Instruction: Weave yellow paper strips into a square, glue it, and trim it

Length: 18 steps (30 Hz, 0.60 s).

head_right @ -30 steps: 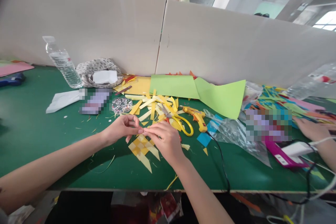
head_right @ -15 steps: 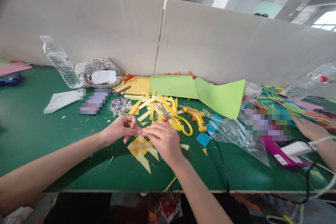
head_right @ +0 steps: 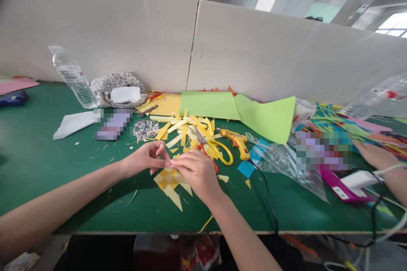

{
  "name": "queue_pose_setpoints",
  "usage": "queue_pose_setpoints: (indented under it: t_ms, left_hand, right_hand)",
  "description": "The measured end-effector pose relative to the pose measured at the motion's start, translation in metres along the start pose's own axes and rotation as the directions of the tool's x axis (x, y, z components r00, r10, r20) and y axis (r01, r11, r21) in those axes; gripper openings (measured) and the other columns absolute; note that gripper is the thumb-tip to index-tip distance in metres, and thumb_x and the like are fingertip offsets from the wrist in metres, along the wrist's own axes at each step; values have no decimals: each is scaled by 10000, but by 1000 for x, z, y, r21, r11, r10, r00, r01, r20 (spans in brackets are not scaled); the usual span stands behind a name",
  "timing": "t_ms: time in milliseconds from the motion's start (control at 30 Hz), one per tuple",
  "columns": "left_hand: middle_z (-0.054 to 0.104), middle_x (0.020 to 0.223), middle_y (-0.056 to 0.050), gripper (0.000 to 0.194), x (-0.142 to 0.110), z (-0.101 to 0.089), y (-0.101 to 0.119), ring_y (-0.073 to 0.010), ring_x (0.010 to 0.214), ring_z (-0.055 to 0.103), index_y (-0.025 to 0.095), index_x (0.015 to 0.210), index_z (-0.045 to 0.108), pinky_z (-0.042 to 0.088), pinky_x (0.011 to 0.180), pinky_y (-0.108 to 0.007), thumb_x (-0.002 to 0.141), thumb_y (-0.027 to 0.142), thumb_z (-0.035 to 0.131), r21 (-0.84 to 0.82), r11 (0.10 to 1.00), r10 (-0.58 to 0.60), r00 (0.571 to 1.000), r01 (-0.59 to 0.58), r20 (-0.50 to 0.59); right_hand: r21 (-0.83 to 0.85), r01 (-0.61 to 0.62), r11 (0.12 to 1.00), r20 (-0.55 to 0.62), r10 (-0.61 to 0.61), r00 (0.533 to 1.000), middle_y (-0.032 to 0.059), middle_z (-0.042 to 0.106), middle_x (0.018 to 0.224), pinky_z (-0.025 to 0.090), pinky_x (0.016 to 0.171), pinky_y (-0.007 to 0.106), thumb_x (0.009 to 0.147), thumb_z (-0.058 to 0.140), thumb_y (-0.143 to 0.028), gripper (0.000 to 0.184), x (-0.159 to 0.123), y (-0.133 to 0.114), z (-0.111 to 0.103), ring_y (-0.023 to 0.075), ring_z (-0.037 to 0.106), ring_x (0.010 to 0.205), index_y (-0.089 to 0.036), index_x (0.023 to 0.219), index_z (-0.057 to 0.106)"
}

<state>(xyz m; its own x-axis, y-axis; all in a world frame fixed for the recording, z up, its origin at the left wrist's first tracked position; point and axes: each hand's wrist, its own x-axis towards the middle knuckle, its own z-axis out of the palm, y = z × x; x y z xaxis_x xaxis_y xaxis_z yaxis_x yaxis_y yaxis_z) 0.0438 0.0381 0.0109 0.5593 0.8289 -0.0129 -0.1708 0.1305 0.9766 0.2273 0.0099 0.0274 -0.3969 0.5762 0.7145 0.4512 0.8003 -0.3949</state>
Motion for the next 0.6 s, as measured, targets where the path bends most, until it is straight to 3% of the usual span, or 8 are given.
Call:
queue_pose_setpoints:
  t_ms: [333, 600]
  left_hand:
    - [611, 876, 5, 352, -5, 1, 3, -2, 400, 478, 185, 688, 305, 345, 386, -157, 732, 221, 653, 22, 999, -32, 994, 30, 108]
    - [592, 897, -5, 387, -6, 6, 6, 1, 392, 460, 189, 672, 280, 362, 378, -169, 746, 283, 648, 86, 996, -13, 995, 4, 100]
  right_hand:
    - [1, -2, 1000, 9, 2, 1000, 9, 701, 713, 512, 598, 279, 769, 644, -155, 94, -3, 4, 1, 140, 602, 661, -224, 790, 704]
    - [-17, 21, 1000, 34, -20, 999, 18, 705, 712, 505, 603, 280, 774, 639, -159, 84, -3, 6, 2, 143, 599, 656, -202, 787, 711]
